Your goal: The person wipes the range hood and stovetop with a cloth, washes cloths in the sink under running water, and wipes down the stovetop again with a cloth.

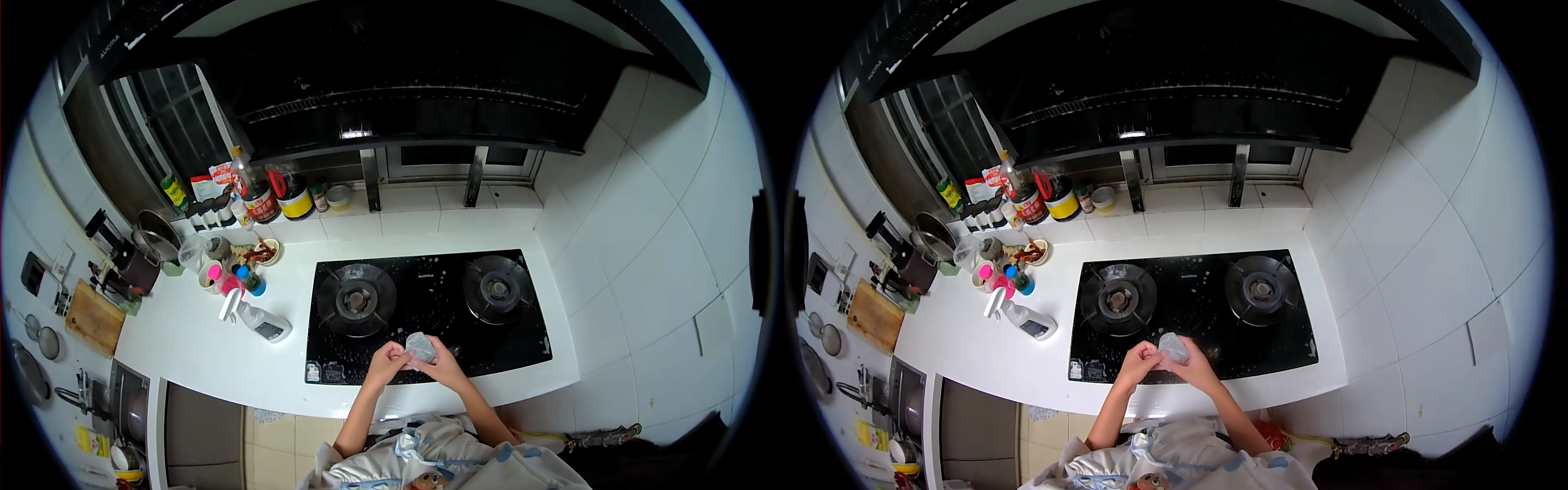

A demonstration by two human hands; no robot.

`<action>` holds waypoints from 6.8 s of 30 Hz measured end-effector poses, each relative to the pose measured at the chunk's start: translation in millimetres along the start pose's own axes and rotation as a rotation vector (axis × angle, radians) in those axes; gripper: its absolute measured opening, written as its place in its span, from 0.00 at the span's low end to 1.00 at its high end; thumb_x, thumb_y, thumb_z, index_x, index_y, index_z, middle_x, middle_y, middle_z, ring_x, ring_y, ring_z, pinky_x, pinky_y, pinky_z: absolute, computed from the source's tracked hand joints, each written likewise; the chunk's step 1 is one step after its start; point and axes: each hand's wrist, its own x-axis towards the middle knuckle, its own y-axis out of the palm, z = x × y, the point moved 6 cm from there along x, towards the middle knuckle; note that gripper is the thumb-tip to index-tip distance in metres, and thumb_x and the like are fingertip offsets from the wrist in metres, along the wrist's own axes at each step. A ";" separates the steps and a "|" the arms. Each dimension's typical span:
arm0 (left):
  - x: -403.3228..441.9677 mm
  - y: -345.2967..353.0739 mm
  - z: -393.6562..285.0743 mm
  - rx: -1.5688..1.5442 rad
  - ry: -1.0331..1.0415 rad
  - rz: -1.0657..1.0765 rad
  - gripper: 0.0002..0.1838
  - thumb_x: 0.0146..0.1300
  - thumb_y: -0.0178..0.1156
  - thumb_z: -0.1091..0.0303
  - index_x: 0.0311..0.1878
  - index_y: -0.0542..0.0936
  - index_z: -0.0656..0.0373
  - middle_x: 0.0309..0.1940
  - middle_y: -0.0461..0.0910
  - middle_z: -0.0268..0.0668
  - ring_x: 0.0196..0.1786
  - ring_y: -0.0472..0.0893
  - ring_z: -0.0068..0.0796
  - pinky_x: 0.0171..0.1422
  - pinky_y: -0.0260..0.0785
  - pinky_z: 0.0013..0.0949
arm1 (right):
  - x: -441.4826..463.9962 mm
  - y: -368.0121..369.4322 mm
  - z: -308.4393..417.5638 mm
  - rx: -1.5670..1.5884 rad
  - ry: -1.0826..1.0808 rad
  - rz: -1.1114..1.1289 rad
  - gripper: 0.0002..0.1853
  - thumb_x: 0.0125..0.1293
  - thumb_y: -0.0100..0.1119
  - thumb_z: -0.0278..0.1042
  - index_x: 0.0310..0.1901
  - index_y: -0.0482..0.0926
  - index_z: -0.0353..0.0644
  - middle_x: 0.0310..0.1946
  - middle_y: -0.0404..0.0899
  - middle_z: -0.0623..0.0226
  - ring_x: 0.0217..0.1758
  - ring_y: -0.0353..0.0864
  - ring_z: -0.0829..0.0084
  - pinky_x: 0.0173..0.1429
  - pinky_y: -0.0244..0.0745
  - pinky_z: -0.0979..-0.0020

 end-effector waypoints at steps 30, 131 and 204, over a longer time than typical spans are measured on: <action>10.6 -24.2 -9.8 0.109 0.079 0.107 0.10 0.64 0.50 0.73 0.47 0.74 0.63 0.40 0.79 0.36 0.41 0.77 0.20 0.47 0.68 0.22 | 161.6 -112.1 233.0 -0.764 -0.555 -0.432 0.17 0.53 0.61 0.29 0.44 0.67 0.38 0.28 0.75 0.57 0.31 0.77 0.63 0.36 0.71 0.67; 83.0 94.6 -8.7 0.307 0.044 0.251 0.10 0.65 0.48 0.74 0.47 0.74 0.63 0.40 0.78 0.36 0.43 0.77 0.24 0.50 0.68 0.25 | 223.6 -399.9 332.3 -1.471 -0.993 -1.069 0.07 0.51 0.54 0.22 0.33 0.78 0.40 0.37 0.70 0.61 0.41 0.71 0.61 0.43 0.69 0.64; 50.0 58.8 2.6 0.201 0.036 0.133 0.10 0.64 0.46 0.76 0.46 0.74 0.63 0.39 0.79 0.36 0.43 0.76 0.21 0.50 0.67 0.23 | 351.5 -70.6 265.7 -0.975 -1.054 -0.768 0.12 0.62 0.46 0.26 0.46 0.71 0.33 0.44 0.70 0.52 0.50 0.67 0.55 0.54 0.65 0.61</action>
